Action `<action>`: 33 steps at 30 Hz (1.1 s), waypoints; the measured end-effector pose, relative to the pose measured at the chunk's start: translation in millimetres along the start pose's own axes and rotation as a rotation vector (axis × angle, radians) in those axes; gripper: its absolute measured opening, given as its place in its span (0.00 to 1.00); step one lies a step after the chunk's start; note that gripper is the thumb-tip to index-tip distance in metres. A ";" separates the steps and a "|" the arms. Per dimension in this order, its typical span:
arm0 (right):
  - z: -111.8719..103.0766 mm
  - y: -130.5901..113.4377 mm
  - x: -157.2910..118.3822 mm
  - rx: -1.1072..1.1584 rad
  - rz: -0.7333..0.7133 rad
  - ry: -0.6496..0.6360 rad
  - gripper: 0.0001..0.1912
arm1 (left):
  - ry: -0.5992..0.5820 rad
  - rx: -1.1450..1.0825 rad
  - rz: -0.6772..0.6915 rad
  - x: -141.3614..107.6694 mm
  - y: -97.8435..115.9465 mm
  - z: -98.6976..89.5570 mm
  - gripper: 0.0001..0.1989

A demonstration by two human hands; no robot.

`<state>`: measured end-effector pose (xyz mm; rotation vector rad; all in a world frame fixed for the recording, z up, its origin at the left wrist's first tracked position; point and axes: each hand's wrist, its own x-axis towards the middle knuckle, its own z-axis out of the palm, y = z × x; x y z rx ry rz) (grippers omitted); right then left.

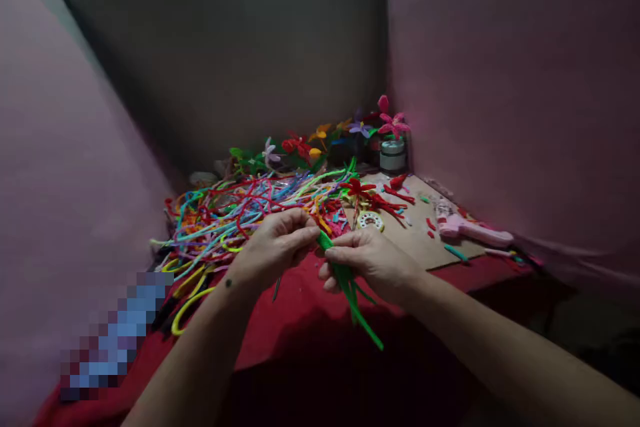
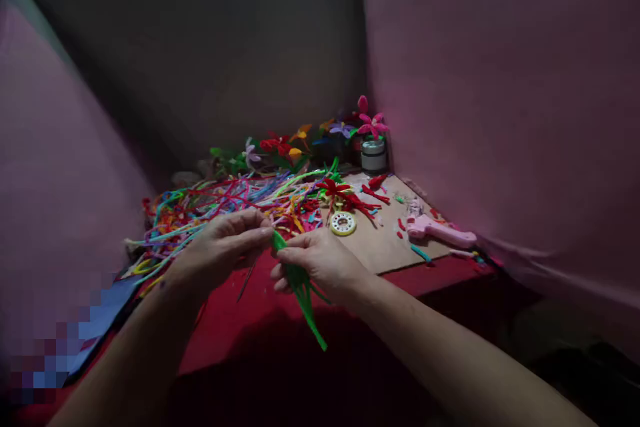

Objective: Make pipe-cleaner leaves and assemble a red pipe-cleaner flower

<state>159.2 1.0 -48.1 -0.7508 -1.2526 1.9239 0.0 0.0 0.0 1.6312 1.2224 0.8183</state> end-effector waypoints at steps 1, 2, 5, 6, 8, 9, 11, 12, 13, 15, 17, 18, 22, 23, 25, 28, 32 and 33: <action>2.2 -0.4 -0.4 -0.018 0.007 0.007 0.05 | 0.041 0.053 0.054 0.3 -3.2 0.2 0.07; 4.3 -0.8 -0.8 -0.033 0.012 0.013 0.05 | 0.078 0.097 0.099 0.7 -6.2 0.4 0.07; 7.8 -0.8 -0.6 -0.066 0.013 0.019 0.06 | 0.175 0.186 0.190 2.0 -13.4 1.8 0.07; 7.9 -0.4 -0.2 -0.072 0.010 0.017 0.06 | 0.199 0.198 0.201 2.5 -15.1 2.4 0.07; 7.0 0.9 0.7 -0.077 0.004 0.005 0.06 | 0.224 0.166 0.177 3.4 -18.1 3.9 0.07; 6.1 1.7 1.2 -0.074 0.004 -0.005 0.05 | 0.227 0.118 0.157 3.7 -19.6 4.8 0.08; 4.0 3.3 2.0 -0.067 0.003 -0.043 0.06 | 0.195 -0.013 0.107 3.9 -23.1 6.9 0.09; 3.1 4.0 2.3 -0.063 0.001 -0.065 0.07 | 0.165 -0.077 0.083 3.7 -24.8 8.1 0.10; 2.4 4.7 2.6 -0.062 0.001 -0.088 0.08 | 0.139 -0.121 0.065 3.3 -26.2 9.4 0.11; 1.7 5.6 3.4 -0.070 0.009 -0.116 0.09 | 0.118 -0.134 0.040 2.4 -27.4 11.7 0.11; 1.6 6.2 4.9 -0.099 0.010 -0.092 0.08 | 0.145 -0.081 0.016 1.9 -25.4 13.5 0.12; 1.5 6.6 6.1 -0.121 -0.001 -0.065 0.08 | 0.166 -0.051 0.004 1.9 -23.5 14.0 0.12; -0.8 9.5 12.2 -0.209 -0.071 0.024 0.08 | 0.229 0.103 -0.009 4.3 -13.9 13.5 0.11; -1.9 10.7 13.5 -0.232 -0.092 0.031 0.07 | 0.236 0.157 -0.006 5.2 -12.1 12.8 0.11; -4.3 13.2 14.9 -0.283 -0.147 0.043 0.07 | 0.235 0.251 -0.011 7.1 -9.6 11.0 0.11; -5.7 15.6 14.1 -0.346 -0.208 0.061 0.06 | 0.220 0.324 -0.041 9.1 -7.2 8.0 0.12; -2.6 11.7 11.0 -0.304 -0.133 0.056 0.07 | 0.167 0.316 -0.043 9.2 -4.4 5.4 0.10; -2.1 9.8 10.5 -0.261 -0.094 0.041 0.08 | 0.146 0.289 -0.047 9.1 -3.9 5.1 0.10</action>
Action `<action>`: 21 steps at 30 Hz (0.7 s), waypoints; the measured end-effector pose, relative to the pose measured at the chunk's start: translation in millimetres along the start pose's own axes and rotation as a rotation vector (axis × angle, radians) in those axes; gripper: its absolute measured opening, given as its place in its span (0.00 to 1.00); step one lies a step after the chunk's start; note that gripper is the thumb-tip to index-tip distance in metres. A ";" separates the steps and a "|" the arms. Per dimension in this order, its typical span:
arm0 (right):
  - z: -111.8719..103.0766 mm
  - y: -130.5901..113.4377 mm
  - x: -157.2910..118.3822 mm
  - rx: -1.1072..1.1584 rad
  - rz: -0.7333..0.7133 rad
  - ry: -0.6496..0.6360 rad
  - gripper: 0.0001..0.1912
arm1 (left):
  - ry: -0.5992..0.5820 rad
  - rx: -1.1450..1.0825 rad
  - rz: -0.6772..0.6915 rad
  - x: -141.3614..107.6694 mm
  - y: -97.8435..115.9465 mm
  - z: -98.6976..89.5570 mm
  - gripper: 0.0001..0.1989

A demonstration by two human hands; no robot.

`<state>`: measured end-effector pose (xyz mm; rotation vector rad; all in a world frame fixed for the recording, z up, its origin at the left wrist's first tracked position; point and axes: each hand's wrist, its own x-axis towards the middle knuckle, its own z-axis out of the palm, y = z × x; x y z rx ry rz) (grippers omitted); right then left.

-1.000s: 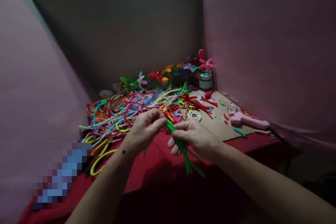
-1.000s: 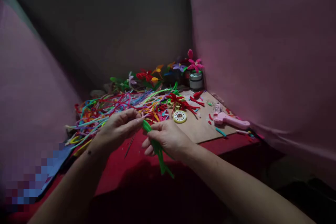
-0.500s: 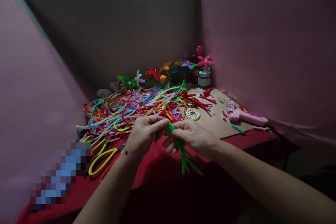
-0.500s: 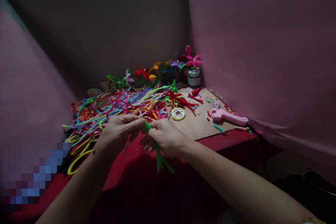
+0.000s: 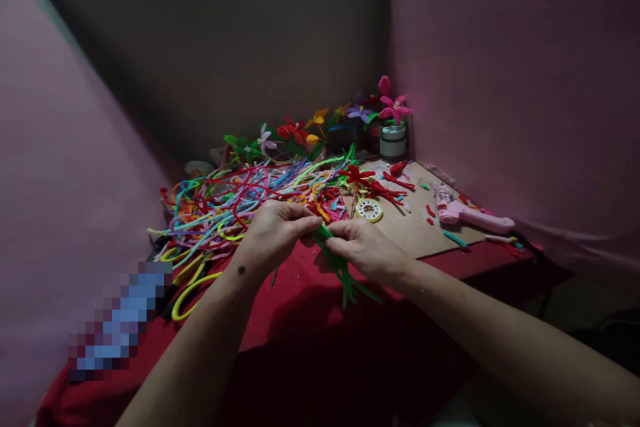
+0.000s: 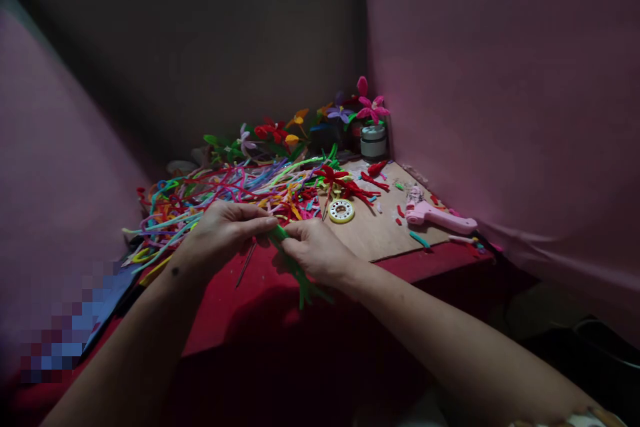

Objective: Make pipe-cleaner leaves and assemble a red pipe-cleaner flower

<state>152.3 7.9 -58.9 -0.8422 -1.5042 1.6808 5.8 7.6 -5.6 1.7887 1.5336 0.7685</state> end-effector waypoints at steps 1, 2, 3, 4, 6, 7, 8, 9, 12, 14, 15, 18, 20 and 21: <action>-0.5 -1.7 -0.2 0.052 0.039 -0.020 0.08 | -0.024 -0.030 -0.007 -0.1 0.3 -0.3 0.10; -1.4 -2.6 -0.3 0.105 0.077 -0.042 0.08 | -0.044 -0.059 -0.015 -0.2 0.5 -0.4 0.10; -2.9 -2.7 -0.5 0.158 0.109 -0.068 0.08 | -0.055 -0.081 -0.022 -0.3 0.6 -0.5 0.11; -4.5 -1.6 -0.8 0.207 0.136 -0.100 0.07 | -0.060 -0.095 -0.024 -0.3 0.6 -0.5 0.11; -7.7 3.4 -2.2 0.297 0.171 -0.156 0.05 | -0.059 -0.105 -0.018 -0.5 0.6 -0.7 0.11; -8.6 6.8 -3.3 0.337 0.180 -0.173 0.05 | -0.051 -0.107 -0.014 -0.7 0.5 -1.0 0.11; -8.9 10.4 -4.8 0.370 0.188 -0.181 0.05 | -0.044 -0.110 -0.014 -1.0 0.4 -1.3 0.11; -8.5 13.7 -6.5 0.392 0.194 -0.180 0.05 | -0.041 -0.112 -0.016 -1.3 0.1 -1.7 0.11; -4.1 19.6 -12.2 0.378 0.205 -0.173 0.03 | -0.053 -0.092 -0.032 -2.1 -1.2 -2.6 0.11; -1.1 19.7 -15.7 0.360 0.217 -0.185 0.03 | -0.066 -0.052 -0.024 -2.3 -1.4 -3.0 0.12; -0.4 19.0 -17.2 0.364 0.227 -0.191 0.03 | -0.070 -0.026 -0.009 -2.4 -1.1 -3.3 0.12; -2.9 17.3 -21.1 0.401 0.249 -0.221 0.04 | -0.081 0.047 0.034 -3.0 2.0 -4.8 0.11; -7.1 18.5 -23.5 0.400 0.240 -0.233 0.04 | -0.075 0.072 0.041 -3.5 4.9 -6.7 0.11; -9.2 19.9 -24.8 0.392 0.233 -0.232 0.05 | -0.062 0.076 0.036 -3.7 6.1 -7.8 0.11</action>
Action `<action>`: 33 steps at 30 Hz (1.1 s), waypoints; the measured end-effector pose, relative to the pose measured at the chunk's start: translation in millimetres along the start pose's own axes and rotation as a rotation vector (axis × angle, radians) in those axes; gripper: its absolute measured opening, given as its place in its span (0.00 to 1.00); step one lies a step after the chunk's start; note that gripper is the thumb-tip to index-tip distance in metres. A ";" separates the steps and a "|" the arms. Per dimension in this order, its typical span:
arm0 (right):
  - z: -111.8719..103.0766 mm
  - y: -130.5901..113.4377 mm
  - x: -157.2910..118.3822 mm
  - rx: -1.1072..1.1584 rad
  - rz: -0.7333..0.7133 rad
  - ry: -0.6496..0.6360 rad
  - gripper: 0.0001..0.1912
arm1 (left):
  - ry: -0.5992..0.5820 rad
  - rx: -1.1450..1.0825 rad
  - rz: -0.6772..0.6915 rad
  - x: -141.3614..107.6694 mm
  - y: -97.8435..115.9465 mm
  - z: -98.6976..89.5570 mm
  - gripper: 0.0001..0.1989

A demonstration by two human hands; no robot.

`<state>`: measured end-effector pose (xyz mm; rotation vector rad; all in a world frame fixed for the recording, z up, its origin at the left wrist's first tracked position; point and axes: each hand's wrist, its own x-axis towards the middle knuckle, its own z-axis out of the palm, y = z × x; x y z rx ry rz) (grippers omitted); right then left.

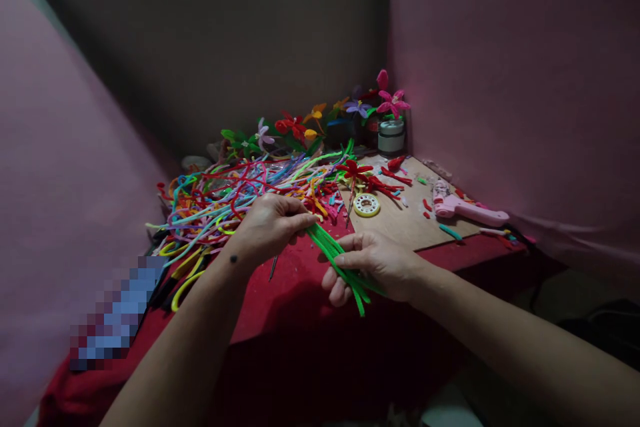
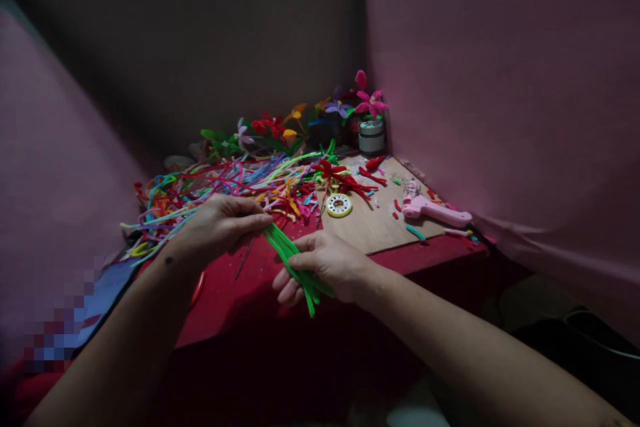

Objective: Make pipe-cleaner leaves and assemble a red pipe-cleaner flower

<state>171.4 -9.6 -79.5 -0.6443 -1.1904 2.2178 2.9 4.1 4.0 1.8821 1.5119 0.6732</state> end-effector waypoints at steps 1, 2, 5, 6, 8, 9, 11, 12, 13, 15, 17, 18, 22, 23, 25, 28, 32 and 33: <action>-2.0 1.4 -1.4 -0.009 -0.005 0.008 0.05 | 0.015 0.001 -0.013 -0.3 0.7 -1.3 0.11; -3.5 3.0 -2.8 -0.017 -0.009 0.025 0.05 | 0.026 -0.003 -0.030 -0.6 1.0 -2.5 0.11; -4.6 7.9 -6.0 -0.046 -0.017 0.079 0.04 | 0.028 -0.028 -0.076 -1.5 -0.3 -5.5 0.11; -3.9 8.8 -6.6 -0.055 -0.030 0.086 0.04 | 0.026 -0.036 -0.081 -1.8 -1.1 -6.1 0.11; -1.9 9.0 -7.1 -0.058 -0.061 0.088 0.05 | 0.027 -0.047 -0.083 -2.5 -1.9 -6.8 0.12; -0.8 8.5 -6.9 -0.050 -0.072 0.094 0.05 | 0.025 -0.049 -0.086 -2.8 -1.9 -6.9 0.12; 0.5 7.4 -6.1 -0.043 -0.070 0.141 0.07 | 0.010 -0.053 -0.101 -3.6 -1.2 -6.9 0.13; 0.6 7.2 -5.5 -0.050 -0.059 0.171 0.07 | 0.001 -0.053 -0.114 -4.0 -0.8 -7.0 0.13; 0.4 7.4 -5.1 -0.060 -0.049 0.192 0.08 | -0.003 -0.055 -0.125 -4.4 -0.7 -7.2 0.14; -1.1 9.1 -4.5 -0.073 -0.035 0.193 0.09 | 0.000 -0.063 -0.129 -5.1 -1.5 -8.0 0.14; -3.1 11.7 -4.5 -0.039 -0.038 0.158 0.11 | -0.002 -0.066 -0.117 -5.3 -3.3 -9.0 0.12; -3.8 13.0 -4.6 -0.012 -0.041 0.142 0.11 | -0.006 -0.064 -0.109 -5.3 -4.1 -9.4 0.12; -2.6 15.6 -5.0 0.045 -0.022 0.123 0.10 | -0.008 -0.055 -0.123 -5.2 -2.7 -7.5 0.12; -1.3 15.5 -5.2 0.034 -0.014 0.125 0.10 | -0.009 -0.052 -0.128 -5.3 -1.2 -6.5 0.13; 2.0 14.5 -5.7 -0.010 -0.025 0.134 0.08 | -0.017 -0.040 -0.133 -5.6 1.9 -4.5 0.13; 7.0 11.9 -7.7 -0.131 -0.031 0.198 0.05 | -0.048 -0.010 -0.112 -5.9 3.7 -3.1 0.13; 10.2 9.3 -13.6 -0.357 0.023 0.264 0.04 | -0.065 0.047 -0.085 -5.5 0.3 -3.3 0.13; 10.2 9.1 -15.6 -0.385 0.022 0.254 0.03 | -0.066 0.053 -0.083 -5.3 -0.7 -3.2 0.13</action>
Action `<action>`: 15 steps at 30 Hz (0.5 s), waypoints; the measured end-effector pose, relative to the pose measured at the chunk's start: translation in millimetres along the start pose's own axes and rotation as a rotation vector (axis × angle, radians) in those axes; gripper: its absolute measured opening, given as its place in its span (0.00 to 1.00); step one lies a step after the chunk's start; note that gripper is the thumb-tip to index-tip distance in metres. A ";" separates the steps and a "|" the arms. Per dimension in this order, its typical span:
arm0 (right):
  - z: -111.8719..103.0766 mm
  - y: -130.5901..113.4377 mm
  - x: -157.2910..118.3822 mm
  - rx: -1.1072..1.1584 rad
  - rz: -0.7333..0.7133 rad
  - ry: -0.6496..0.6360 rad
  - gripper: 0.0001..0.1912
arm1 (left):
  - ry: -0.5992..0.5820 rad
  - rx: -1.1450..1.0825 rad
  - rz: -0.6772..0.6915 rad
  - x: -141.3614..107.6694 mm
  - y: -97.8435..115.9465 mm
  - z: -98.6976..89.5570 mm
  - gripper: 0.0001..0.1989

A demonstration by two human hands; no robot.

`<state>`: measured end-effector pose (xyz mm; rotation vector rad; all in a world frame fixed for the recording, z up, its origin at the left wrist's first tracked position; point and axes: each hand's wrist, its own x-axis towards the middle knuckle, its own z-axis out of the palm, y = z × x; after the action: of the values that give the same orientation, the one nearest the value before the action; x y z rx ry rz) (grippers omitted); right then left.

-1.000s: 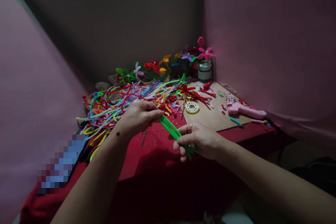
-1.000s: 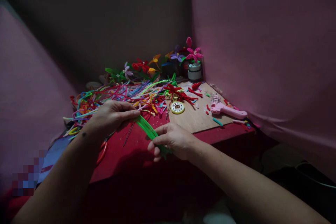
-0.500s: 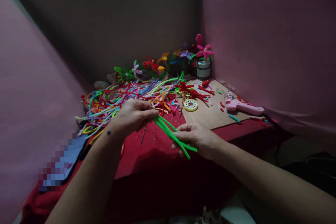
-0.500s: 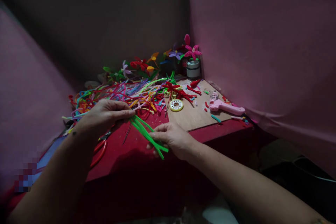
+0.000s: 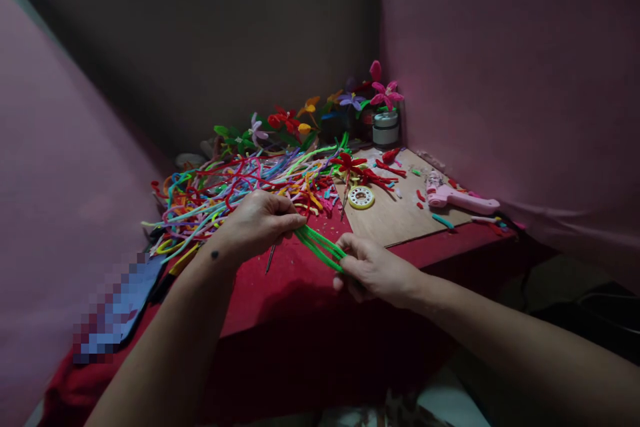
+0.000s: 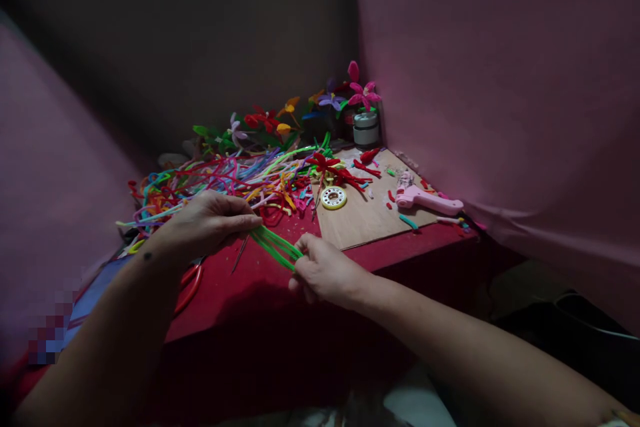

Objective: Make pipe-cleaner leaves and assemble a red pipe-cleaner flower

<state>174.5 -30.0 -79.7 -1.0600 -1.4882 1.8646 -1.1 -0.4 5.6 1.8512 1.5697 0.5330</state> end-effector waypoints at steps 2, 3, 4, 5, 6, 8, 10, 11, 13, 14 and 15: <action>-1.6 0.7 -3.6 -0.020 -0.018 -0.024 0.02 | -0.003 0.001 0.008 0.6 -1.4 0.3 0.12; -2.5 1.5 -5.1 -0.027 -0.028 -0.031 0.04 | -0.004 0.000 0.011 0.9 -1.7 0.6 0.12; -3.4 2.5 -6.2 -0.035 -0.039 -0.031 0.06 | -0.004 -0.002 0.013 1.0 -1.8 0.8 0.12; -4.1 3.9 -6.9 -0.046 -0.053 -0.025 0.08 | -0.006 -0.003 0.013 1.2 -1.7 1.0 0.12; -4.7 5.4 -7.1 -0.056 -0.070 -0.017 0.09 | -0.010 -0.003 0.012 1.2 -1.5 1.1 0.12; -5.4 8.8 -6.3 -0.052 -0.100 -0.006 0.08 | -0.021 -0.003 0.010 1.2 -0.7 1.0 0.12; -5.6 11.9 -4.4 -0.040 -0.123 0.011 0.07 | -0.026 -0.003 0.008 0.8 0.5 0.6 0.12; -5.7 13.0 -3.4 -0.034 -0.127 0.016 0.06 | -0.026 -0.005 0.001 0.5 1.3 0.3 0.11; -5.7 14.2 -2.1 -0.026 -0.118 0.010 0.05 | -0.026 -0.025 -0.027 -0.6 3.0 0.1 0.11; -5.8 14.4 -2.0 -0.028 -0.108 0.004 0.05 | -0.026 -0.046 -0.043 -1.3 3.7 0.3 0.11; -5.8 14.5 -2.3 -0.027 -0.098 0.000 0.06 | -0.025 -0.074 -0.054 -2.2 4.0 0.6 0.12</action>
<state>181.6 -32.4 -93.6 -0.9815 -1.5413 1.7818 1.7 -3.0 8.2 1.7487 1.5586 0.5344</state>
